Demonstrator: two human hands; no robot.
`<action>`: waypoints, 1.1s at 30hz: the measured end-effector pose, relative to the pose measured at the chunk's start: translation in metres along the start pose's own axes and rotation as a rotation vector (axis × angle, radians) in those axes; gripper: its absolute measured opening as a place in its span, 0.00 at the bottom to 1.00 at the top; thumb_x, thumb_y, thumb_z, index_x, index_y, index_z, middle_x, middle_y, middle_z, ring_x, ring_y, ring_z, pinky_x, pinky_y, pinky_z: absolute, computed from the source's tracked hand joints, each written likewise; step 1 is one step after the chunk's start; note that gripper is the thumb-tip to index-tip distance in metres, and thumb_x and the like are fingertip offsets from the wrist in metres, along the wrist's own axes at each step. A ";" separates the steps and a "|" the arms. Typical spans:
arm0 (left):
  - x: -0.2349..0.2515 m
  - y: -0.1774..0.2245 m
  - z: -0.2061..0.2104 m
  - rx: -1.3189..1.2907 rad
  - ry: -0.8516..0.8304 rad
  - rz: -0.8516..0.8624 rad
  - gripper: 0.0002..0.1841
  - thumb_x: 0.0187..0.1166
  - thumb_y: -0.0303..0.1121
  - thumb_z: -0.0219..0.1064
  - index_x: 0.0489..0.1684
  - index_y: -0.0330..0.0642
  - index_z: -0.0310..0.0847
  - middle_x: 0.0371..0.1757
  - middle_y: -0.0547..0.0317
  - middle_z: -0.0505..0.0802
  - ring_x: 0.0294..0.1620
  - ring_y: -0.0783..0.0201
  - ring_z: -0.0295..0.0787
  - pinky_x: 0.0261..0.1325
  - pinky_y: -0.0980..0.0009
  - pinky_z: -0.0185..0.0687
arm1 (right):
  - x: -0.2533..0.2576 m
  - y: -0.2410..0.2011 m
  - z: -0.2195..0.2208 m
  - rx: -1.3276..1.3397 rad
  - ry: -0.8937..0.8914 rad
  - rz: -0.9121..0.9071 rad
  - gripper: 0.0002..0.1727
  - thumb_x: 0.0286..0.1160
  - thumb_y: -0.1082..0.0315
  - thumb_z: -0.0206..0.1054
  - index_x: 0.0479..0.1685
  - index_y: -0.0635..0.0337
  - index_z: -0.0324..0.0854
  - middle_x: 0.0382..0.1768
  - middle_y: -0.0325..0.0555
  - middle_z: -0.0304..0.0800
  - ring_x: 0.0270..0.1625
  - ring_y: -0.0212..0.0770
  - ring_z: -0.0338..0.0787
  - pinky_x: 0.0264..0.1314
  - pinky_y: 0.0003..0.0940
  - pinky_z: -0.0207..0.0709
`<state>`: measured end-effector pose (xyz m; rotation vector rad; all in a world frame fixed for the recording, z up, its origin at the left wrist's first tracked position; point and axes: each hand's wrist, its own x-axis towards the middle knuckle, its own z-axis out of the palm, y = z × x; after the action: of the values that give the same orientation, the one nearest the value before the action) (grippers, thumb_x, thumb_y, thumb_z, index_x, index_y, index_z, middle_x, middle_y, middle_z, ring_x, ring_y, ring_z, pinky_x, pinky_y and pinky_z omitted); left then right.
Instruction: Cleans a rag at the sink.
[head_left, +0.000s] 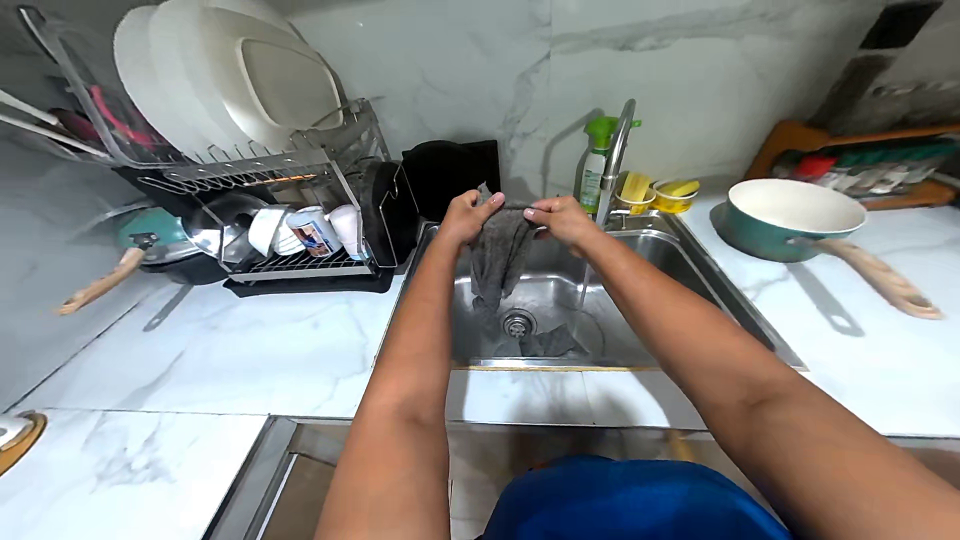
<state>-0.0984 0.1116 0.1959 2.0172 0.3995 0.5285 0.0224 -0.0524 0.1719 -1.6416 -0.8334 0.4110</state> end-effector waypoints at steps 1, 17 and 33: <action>0.000 -0.004 -0.004 -0.032 0.010 -0.010 0.22 0.86 0.49 0.66 0.54 0.33 0.81 0.45 0.46 0.90 0.43 0.58 0.86 0.52 0.56 0.84 | 0.003 -0.002 0.000 0.005 0.051 -0.017 0.16 0.89 0.65 0.62 0.60 0.69 0.85 0.55 0.59 0.90 0.56 0.48 0.90 0.64 0.50 0.83; -0.027 -0.072 -0.013 -0.136 0.165 -0.248 0.22 0.85 0.49 0.67 0.61 0.38 0.81 0.51 0.43 0.90 0.48 0.53 0.87 0.53 0.50 0.84 | 0.061 -0.122 -0.069 -0.506 0.114 -0.215 0.21 0.94 0.57 0.54 0.67 0.63 0.84 0.64 0.63 0.87 0.69 0.58 0.86 0.75 0.61 0.73; -0.043 -0.071 0.009 -0.214 0.080 -0.267 0.20 0.85 0.46 0.68 0.60 0.36 0.82 0.54 0.44 0.89 0.52 0.57 0.86 0.58 0.56 0.82 | 0.092 -0.154 -0.072 -0.067 0.139 -0.116 0.21 0.94 0.58 0.54 0.78 0.52 0.75 0.66 0.55 0.84 0.62 0.49 0.89 0.61 0.52 0.85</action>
<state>-0.1342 0.1176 0.1205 1.7095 0.6245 0.4641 0.0879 -0.0293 0.3525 -1.6538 -0.8403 0.1875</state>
